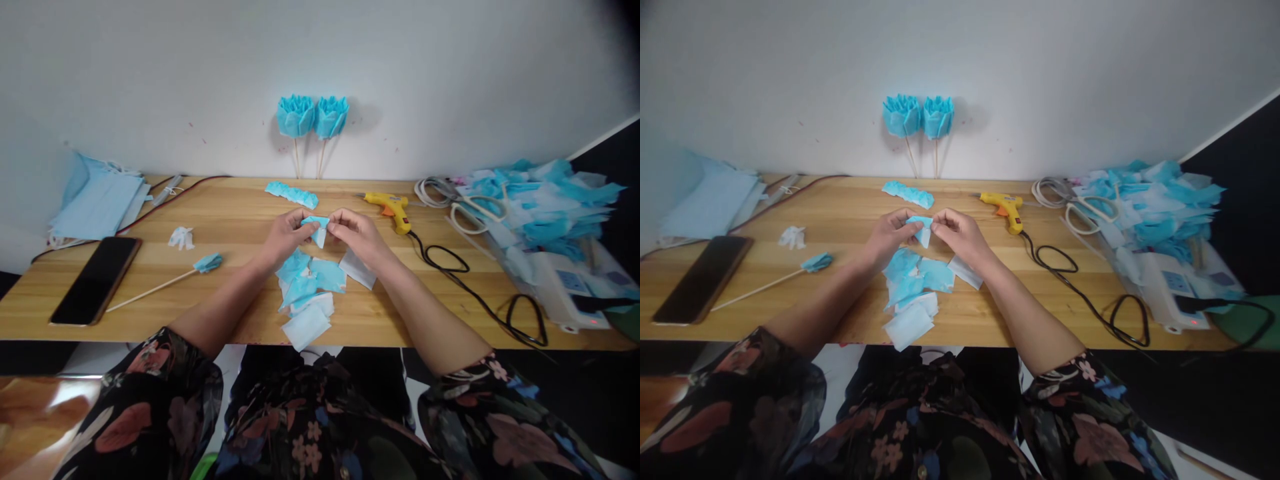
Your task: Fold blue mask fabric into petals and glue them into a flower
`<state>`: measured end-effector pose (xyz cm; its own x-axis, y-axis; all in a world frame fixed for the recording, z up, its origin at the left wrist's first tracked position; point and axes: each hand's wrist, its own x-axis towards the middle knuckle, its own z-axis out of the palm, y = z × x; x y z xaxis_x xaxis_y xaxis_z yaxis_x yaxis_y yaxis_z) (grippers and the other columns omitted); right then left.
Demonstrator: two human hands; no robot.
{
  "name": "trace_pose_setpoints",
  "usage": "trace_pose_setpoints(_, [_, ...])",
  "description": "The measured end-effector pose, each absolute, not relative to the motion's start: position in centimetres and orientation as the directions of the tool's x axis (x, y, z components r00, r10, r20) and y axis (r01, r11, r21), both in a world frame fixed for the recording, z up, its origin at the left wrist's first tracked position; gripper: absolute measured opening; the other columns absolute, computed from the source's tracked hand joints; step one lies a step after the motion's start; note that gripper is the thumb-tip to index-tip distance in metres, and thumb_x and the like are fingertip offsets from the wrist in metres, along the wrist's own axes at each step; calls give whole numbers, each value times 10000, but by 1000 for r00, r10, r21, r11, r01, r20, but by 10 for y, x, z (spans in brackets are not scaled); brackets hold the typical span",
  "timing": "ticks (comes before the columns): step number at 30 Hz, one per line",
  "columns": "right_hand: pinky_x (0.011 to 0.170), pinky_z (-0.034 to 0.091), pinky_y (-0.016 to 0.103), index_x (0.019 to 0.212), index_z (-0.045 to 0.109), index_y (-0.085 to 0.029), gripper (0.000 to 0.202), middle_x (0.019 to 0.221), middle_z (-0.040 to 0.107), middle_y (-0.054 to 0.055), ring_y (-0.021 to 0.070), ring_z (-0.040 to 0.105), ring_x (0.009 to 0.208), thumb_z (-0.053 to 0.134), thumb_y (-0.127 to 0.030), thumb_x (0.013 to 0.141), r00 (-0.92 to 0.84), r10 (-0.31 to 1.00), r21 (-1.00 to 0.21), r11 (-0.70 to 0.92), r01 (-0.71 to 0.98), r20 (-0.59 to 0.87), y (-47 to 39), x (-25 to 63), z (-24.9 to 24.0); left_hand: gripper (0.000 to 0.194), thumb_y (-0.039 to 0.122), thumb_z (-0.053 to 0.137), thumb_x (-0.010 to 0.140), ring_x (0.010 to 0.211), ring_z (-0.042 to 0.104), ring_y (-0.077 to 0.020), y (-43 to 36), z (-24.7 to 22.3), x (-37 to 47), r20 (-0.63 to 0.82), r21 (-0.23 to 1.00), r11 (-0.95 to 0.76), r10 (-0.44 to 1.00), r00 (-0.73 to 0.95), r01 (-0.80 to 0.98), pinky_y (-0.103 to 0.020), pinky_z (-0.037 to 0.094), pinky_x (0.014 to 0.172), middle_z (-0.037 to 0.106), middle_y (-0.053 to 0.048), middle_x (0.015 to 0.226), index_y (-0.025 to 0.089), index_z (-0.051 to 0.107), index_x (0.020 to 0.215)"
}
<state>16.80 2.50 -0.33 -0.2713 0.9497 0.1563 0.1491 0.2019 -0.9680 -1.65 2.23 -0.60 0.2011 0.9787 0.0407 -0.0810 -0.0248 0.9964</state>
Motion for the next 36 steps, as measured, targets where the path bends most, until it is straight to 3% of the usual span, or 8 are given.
trace_pose_setpoints(4, [707, 528, 317, 1066, 672, -226, 238, 959, 697, 34, 189, 640, 890, 592, -266, 845, -173, 929, -891, 364, 271, 327, 28, 170, -5, 178, 295, 743, 791, 531, 523, -74, 24, -7, -19, 35, 989, -14, 988, 147, -146, -207, 411, 550, 599, 28, 596, 165, 626, 759])
trace_pose_setpoints(8, [864, 568, 421, 1196, 636, -277, 376, 1219, 694, 71, 260, 623, 1144, 595, -157, 842, -201, 794, -664, 595, 453, 573, 25, 169, -5, 210, 333, 752, 811, 535, 521, -70, 27, -9, -21, 26, 974, 5, 990, 136, -226, -205, 404, 547, 599, 25, 609, 164, 634, 775])
trace_pose_setpoints(11, [1063, 486, 548, 1222, 628, -342, 427, 1338, 654, 46, 293, 573, 1268, 616, -116, 860, -320, 679, -495, 715, 494, 661, 23, 167, -5, 247, 365, 773, 819, 548, 529, -66, 28, -11, -21, 33, 968, 2, 990, 136, -249, -201, 407, 547, 604, 25, 632, 162, 637, 788])
trace_pose_setpoints(13, [1111, 436, 589, 1188, 646, -371, 417, 1373, 632, 21, 300, 556, 1296, 630, -106, 867, -352, 655, -448, 733, 512, 669, 22, 166, -5, 258, 380, 782, 823, 552, 532, -64, 28, -11, -20, 41, 966, -4, 989, 140, -259, -199, 411, 549, 605, 29, 641, 164, 643, 802])
trace_pose_setpoints(21, [1001, 504, 525, 940, 719, -330, 159, 1346, 637, 3, 283, 551, 1277, 649, -188, 921, -343, 659, -463, 732, 500, 669, 22, 165, -9, 301, 419, 808, 797, 558, 535, -66, 26, -12, -18, 43, 966, -2, 988, 152, -260, -203, 409, 551, 605, 31, 632, 166, 647, 814])
trace_pose_setpoints(27, [1087, 441, 575, 945, 714, -306, 105, 1284, 666, 25, 275, 593, 1224, 655, -222, 923, -268, 714, -548, 679, 488, 647, 21, 163, -12, 325, 434, 824, 767, 559, 527, -64, 27, -12, -18, 49, 971, -16, 990, 136, -237, -203, 403, 543, 602, 35, 642, 165, 657, 838])
trace_pose_setpoints(36, [1064, 486, 508, 887, 716, -267, 20, 1226, 703, 54, 255, 637, 1208, 698, -275, 887, -206, 807, -725, 588, 358, 553, 22, 162, -11, 369, 441, 856, 719, 561, 528, -63, 27, -12, -17, 69, 973, -36, 988, 139, -227, -204, 409, 550, 615, 40, 656, 165, 641, 835])
